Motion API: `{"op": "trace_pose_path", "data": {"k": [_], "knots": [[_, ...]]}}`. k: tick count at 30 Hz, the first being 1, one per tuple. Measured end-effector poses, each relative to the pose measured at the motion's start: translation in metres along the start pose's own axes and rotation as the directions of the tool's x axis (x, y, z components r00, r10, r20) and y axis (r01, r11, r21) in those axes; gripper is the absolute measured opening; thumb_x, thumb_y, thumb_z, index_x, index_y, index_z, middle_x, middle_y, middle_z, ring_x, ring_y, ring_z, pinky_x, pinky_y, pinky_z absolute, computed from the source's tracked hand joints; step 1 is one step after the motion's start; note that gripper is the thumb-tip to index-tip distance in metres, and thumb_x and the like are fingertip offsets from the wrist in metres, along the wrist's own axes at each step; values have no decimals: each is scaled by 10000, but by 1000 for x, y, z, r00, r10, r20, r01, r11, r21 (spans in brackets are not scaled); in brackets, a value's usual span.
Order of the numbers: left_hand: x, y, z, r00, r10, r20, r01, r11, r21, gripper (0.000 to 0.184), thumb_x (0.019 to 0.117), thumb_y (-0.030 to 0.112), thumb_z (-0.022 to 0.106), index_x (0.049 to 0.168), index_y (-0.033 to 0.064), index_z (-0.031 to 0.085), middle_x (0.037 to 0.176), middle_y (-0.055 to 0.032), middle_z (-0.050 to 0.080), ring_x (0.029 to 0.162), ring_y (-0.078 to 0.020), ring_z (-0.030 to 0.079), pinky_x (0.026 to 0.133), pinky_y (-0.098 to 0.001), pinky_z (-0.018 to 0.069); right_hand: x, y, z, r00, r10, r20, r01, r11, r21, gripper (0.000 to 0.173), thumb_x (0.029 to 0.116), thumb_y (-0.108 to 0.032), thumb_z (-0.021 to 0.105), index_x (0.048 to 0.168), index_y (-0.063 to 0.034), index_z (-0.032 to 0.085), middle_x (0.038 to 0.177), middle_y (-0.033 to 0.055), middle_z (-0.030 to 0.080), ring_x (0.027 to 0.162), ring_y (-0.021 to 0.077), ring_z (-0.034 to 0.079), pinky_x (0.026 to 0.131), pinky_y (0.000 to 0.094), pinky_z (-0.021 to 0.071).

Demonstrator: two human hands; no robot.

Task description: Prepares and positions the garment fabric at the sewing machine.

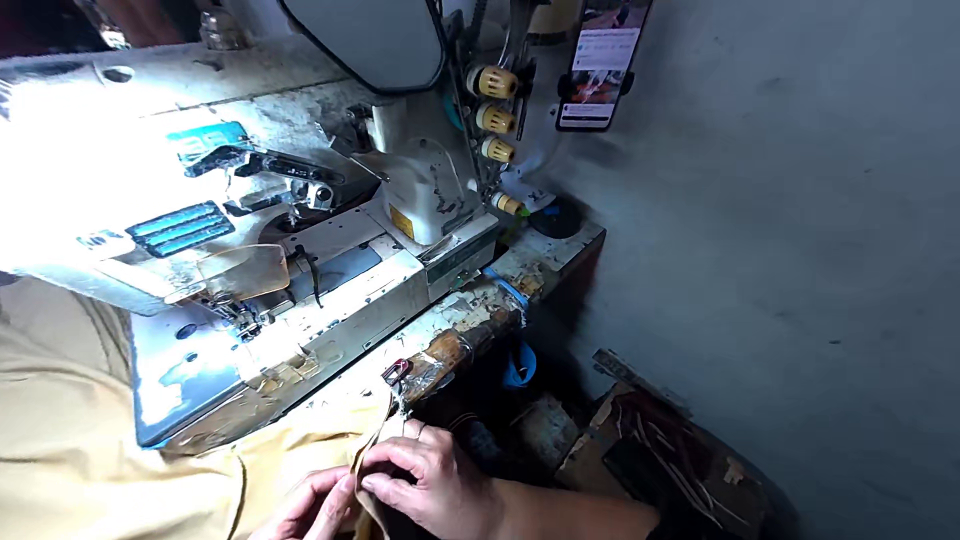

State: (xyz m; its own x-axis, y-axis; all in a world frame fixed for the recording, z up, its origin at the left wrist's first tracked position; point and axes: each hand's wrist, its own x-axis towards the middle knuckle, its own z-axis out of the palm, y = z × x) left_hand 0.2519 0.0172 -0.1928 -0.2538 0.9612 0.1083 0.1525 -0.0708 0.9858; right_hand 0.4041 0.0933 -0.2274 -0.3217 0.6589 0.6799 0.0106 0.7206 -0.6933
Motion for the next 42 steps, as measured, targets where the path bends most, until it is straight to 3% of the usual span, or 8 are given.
{"op": "trace_pose_path", "data": {"k": [6,15,22,28,32,36,39,42], "knots": [[1,-1,17,1000,-2,-4,2,996,86,144,950,-20,587,999,7,720,889,87,727,779,10,691,766,-204,601,1,18,-1,972,-230,50,232,905,-357,79,866,-59,656,836,-27,722,759,89,688,728,175,692,676,244,569],[-6,9,4,985,-169,-34,169,986,3,183,983,-20,519,946,91,660,784,105,724,718,-31,715,725,-244,625,0,16,-14,987,152,55,-159,975,155,50,821,25,673,850,56,701,777,126,681,717,102,653,667,186,529],[-8,0,16,999,15,-46,-5,978,206,63,913,21,632,945,4,684,817,56,705,712,20,675,690,-182,592,0,13,-4,990,-137,38,138,990,-34,44,830,-12,691,792,9,699,730,114,670,716,158,662,685,213,539],[-15,8,8,996,-84,21,83,995,54,168,917,-48,569,931,92,662,778,122,707,692,-7,687,683,-226,606,1,15,-25,854,454,254,-518,696,497,72,908,12,575,966,27,615,893,-4,652,799,8,629,730,194,540],[-15,0,12,993,-103,62,96,989,108,114,947,-11,559,991,61,636,811,103,688,715,-1,680,692,-226,606,0,6,-22,803,423,420,-594,629,501,505,900,-50,705,1313,66,438,1011,95,653,890,94,679,811,286,580],[3,24,-16,987,-141,-71,94,888,-451,344,1022,58,409,920,217,697,796,88,744,724,-4,696,713,-189,587,5,5,-23,920,340,194,-350,937,20,470,813,-14,702,1253,84,567,819,139,672,658,156,645,611,294,549],[-6,40,-39,998,-14,-53,-32,635,-772,206,995,207,586,972,144,780,901,12,767,862,-56,730,819,-233,604,-2,19,-17,932,315,177,-322,947,6,279,788,31,658,1063,55,695,865,127,699,660,112,628,596,236,528],[-30,14,-57,1000,28,12,-7,600,-800,193,954,254,647,1007,120,775,977,-16,761,930,-79,723,846,-252,595,5,15,-20,706,490,511,-706,432,561,188,972,17,539,1007,-29,718,876,10,733,722,35,689,663,198,590]]}}
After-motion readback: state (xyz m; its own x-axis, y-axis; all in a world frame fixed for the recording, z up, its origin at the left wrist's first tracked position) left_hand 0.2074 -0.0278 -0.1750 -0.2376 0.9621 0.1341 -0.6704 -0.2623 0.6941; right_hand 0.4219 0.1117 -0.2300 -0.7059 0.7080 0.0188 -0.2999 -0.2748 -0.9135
